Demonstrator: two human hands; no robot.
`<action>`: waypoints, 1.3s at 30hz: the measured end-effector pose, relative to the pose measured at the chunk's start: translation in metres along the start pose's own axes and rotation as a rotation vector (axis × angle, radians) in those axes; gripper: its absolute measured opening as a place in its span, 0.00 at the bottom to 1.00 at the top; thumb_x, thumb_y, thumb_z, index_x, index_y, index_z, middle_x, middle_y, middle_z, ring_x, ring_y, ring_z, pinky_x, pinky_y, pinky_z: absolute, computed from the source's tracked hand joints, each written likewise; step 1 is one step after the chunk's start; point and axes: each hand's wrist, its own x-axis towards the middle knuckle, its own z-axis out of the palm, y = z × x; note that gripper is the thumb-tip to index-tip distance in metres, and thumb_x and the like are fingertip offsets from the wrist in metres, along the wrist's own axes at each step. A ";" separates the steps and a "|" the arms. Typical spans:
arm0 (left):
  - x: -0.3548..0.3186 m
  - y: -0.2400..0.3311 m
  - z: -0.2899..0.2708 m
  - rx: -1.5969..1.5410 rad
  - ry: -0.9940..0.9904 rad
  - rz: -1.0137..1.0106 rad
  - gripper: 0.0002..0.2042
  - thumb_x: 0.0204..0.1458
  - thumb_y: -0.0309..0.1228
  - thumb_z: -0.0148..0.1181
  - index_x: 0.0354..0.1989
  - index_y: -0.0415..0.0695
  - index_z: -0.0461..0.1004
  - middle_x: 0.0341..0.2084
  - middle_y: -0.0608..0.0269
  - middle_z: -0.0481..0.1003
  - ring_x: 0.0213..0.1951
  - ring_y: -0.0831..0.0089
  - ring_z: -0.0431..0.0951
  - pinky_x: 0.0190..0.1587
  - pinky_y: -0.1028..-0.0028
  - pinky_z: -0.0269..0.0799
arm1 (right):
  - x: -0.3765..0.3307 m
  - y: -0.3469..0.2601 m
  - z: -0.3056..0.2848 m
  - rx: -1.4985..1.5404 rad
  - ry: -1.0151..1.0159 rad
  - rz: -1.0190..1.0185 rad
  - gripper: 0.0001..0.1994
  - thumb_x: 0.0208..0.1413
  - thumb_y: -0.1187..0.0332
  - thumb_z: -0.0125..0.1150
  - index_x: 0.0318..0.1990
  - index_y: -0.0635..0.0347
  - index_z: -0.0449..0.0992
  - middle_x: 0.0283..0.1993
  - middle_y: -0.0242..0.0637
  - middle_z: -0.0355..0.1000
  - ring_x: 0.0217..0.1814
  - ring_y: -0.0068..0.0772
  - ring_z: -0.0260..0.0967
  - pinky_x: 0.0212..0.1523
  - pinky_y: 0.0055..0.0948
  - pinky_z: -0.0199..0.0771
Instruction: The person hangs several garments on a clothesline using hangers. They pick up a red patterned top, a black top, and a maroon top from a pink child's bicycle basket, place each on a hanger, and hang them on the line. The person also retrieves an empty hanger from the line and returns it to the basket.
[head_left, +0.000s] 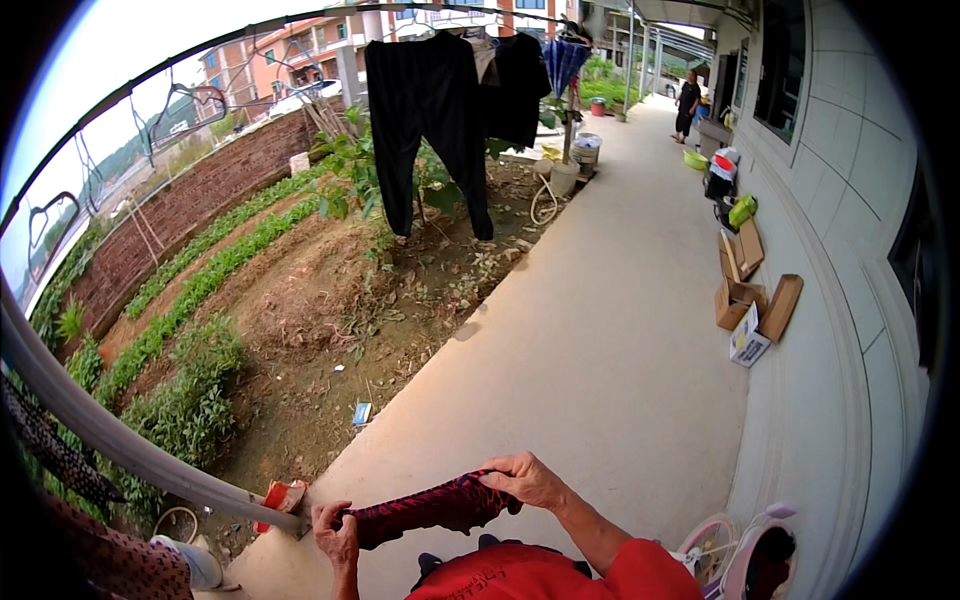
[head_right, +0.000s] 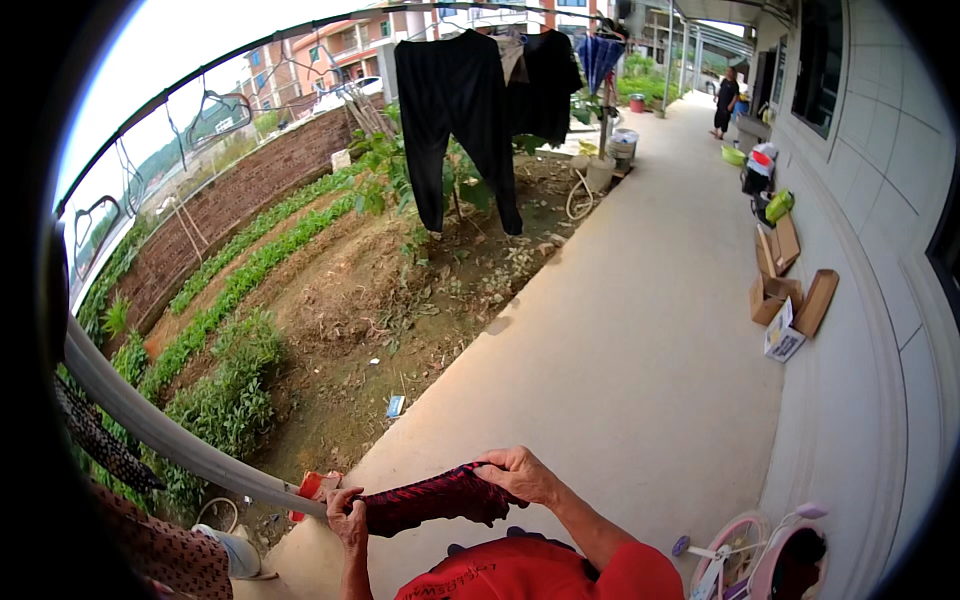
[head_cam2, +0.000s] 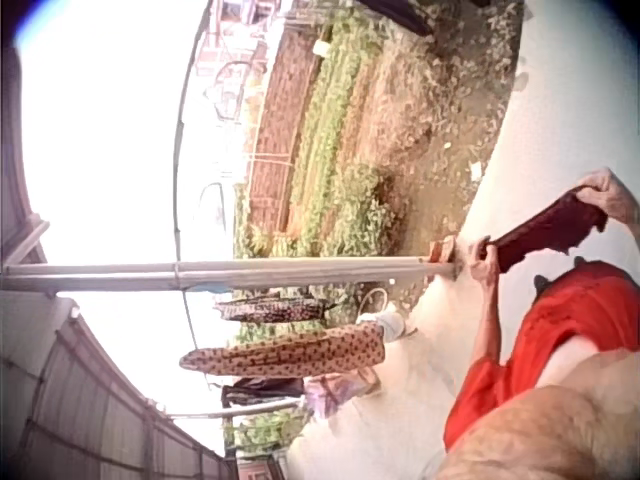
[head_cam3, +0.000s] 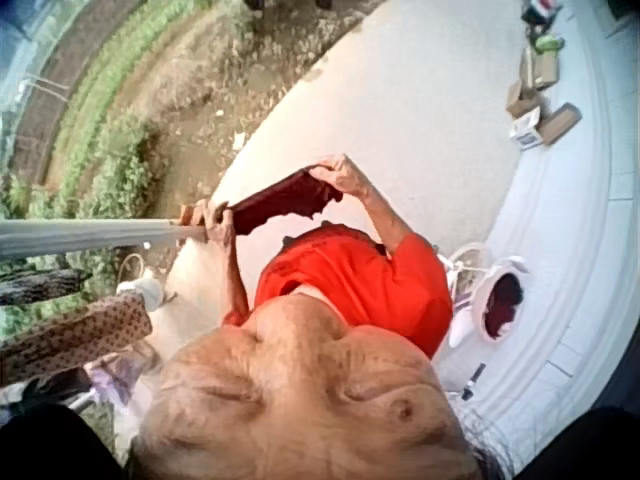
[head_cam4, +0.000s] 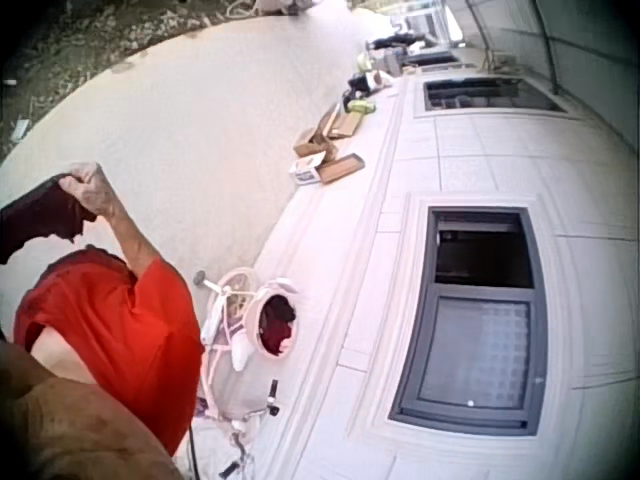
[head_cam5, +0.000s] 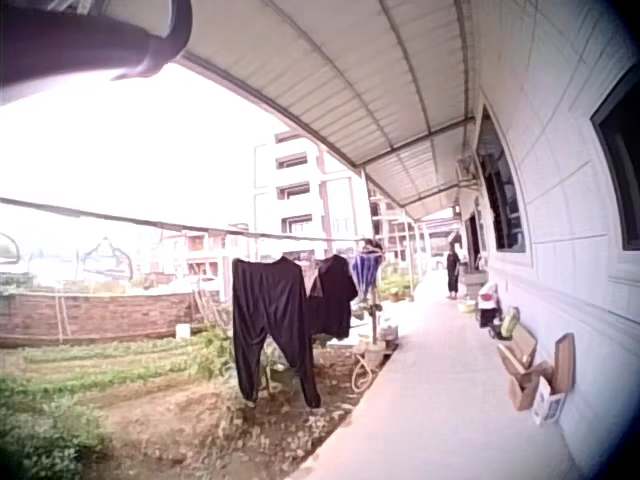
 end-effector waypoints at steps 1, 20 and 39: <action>0.001 0.005 -0.004 -0.029 0.017 -0.037 0.12 0.34 0.20 0.50 0.27 0.44 0.78 0.24 0.65 0.66 0.28 0.73 0.67 0.33 0.77 0.64 | 0.000 0.001 0.004 -0.006 0.029 -0.031 0.09 0.56 0.72 0.52 0.40 0.67 0.76 0.31 0.26 0.73 0.32 0.12 0.65 0.33 0.15 0.67; -0.014 -0.044 -0.220 -0.442 -0.135 -0.344 0.07 0.46 0.30 0.55 0.26 0.41 0.65 0.15 0.74 0.63 0.20 0.84 0.64 0.21 0.80 0.61 | 0.080 0.009 0.228 -0.278 -0.281 -0.018 0.08 0.54 0.75 0.54 0.40 0.67 0.75 0.30 0.28 0.74 0.30 0.15 0.69 0.31 0.17 0.71; 0.025 -0.084 -0.315 -0.490 -0.130 -0.279 0.19 0.44 0.20 0.47 0.48 0.42 0.64 0.22 0.70 0.68 0.24 0.85 0.65 0.26 0.81 0.62 | 0.199 0.046 0.448 -0.684 -0.981 -0.490 0.11 0.48 0.74 0.57 0.42 0.59 0.74 0.27 0.42 0.73 0.25 0.36 0.72 0.28 0.28 0.71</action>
